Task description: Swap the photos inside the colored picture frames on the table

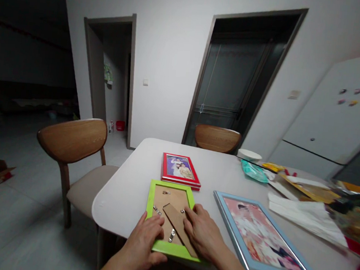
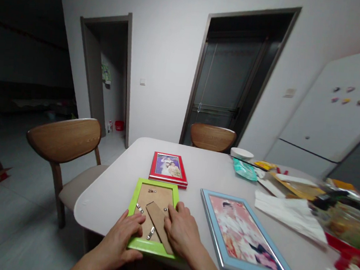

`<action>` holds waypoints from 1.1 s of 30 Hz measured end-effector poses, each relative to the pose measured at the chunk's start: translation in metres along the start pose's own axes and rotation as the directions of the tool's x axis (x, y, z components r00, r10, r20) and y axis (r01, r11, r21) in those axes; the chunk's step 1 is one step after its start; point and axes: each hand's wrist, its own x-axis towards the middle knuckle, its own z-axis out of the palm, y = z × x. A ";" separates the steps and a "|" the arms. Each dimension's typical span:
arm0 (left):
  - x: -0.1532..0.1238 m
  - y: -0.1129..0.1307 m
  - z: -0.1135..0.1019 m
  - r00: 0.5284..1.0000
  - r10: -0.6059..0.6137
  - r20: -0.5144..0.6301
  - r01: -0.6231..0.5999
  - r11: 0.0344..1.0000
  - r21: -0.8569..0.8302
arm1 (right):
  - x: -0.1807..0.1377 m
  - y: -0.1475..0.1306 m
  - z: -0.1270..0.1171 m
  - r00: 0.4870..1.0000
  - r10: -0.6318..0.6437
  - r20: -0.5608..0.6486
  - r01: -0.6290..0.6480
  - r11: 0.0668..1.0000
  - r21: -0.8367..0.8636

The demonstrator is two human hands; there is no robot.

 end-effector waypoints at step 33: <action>-0.001 -0.005 0.007 0.997 -0.010 -0.072 0.005 0.997 -0.074 | -0.004 -0.023 0.012 0.943 -0.330 -0.031 0.324 0.895 0.307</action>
